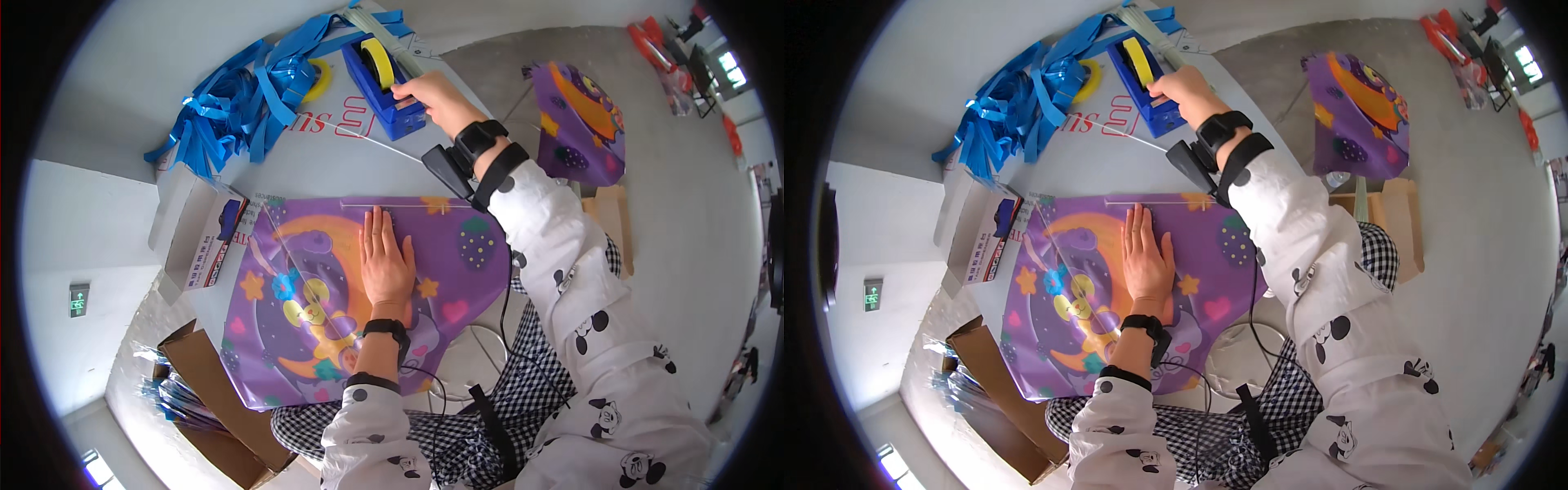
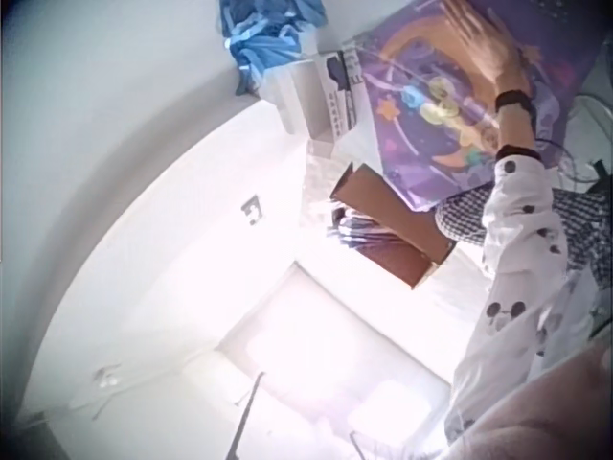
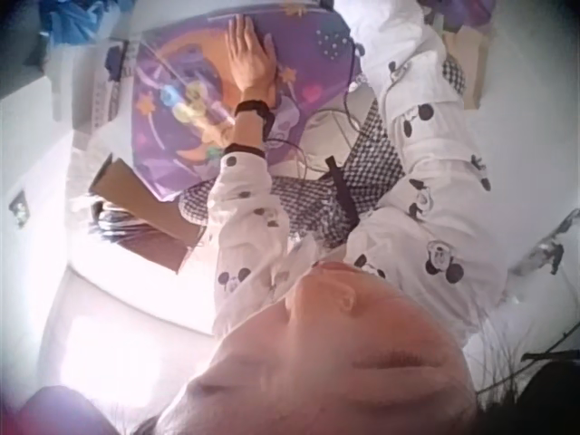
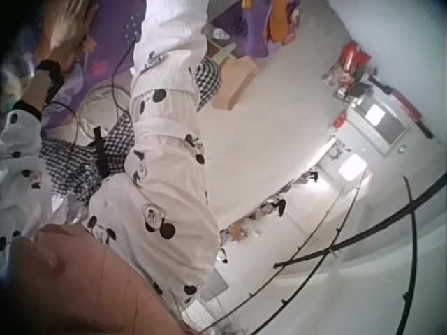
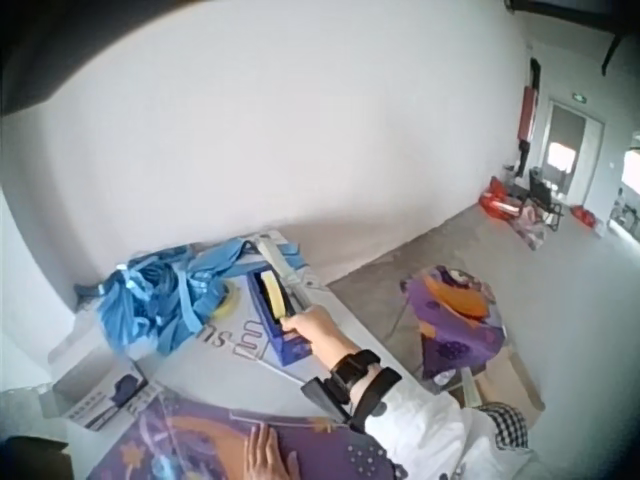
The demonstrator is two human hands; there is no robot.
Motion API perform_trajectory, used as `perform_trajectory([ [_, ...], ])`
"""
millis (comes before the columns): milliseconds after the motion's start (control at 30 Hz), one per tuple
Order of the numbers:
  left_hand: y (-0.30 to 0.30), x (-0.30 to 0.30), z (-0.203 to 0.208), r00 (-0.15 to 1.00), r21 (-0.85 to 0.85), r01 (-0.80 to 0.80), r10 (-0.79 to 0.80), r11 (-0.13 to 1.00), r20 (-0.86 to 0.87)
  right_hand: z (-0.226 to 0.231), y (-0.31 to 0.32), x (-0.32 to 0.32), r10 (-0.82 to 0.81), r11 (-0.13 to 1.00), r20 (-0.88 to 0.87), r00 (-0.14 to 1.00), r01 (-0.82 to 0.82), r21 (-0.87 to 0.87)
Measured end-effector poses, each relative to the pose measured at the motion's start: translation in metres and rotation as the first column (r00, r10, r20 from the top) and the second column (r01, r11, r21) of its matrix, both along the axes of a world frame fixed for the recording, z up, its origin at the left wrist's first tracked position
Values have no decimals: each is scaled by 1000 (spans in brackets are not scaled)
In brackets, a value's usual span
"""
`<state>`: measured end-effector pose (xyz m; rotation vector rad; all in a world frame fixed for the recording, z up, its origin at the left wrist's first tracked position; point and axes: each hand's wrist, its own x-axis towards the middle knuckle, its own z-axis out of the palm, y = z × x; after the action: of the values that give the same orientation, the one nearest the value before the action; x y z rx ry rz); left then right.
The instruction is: Assembling a cartoon-themed kite by attaching rods and securing them with tape.
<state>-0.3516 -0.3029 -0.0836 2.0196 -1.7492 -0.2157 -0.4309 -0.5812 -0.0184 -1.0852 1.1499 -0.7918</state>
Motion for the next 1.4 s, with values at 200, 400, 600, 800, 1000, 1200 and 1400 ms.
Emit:
perform_trajectory([
  [200, -3, 0, -1, 1000, -67, -6, 6, 998, 3, 20, 21, 0, -171, 985, 194, 966, 162, 62],
  [400, -7, -4, -5, 1000, -85, -10, 10, 996, -8, 8, 29, -4, -178, 954, -74, 981, 153, -259],
  [600, -2, 0, -4, 1000, -76, -12, 13, 997, 13, 2, 68, -3, -269, 960, -73, 960, 261, -101],
  [800, -4, -3, -5, 1000, -77, -9, 11, 997, 19, -32, 69, -10, -243, 970, 198, 950, 243, 22],
  [1000, -3, -3, -4, 1000, -74, -4, 4, 997, 3, -41, 61, -19, -177, 982, 224, 958, 187, -23],
  [1200, -7, 2, -11, 1000, -79, -10, 12, 997, 21, -51, 100, -31, -182, 983, -59, 982, 181, -20],
  [1400, -3, 2, -6, 1000, -95, 2, 0, 995, 21, -14, 180, -107, -214, 974, 106, 971, 220, -54],
])
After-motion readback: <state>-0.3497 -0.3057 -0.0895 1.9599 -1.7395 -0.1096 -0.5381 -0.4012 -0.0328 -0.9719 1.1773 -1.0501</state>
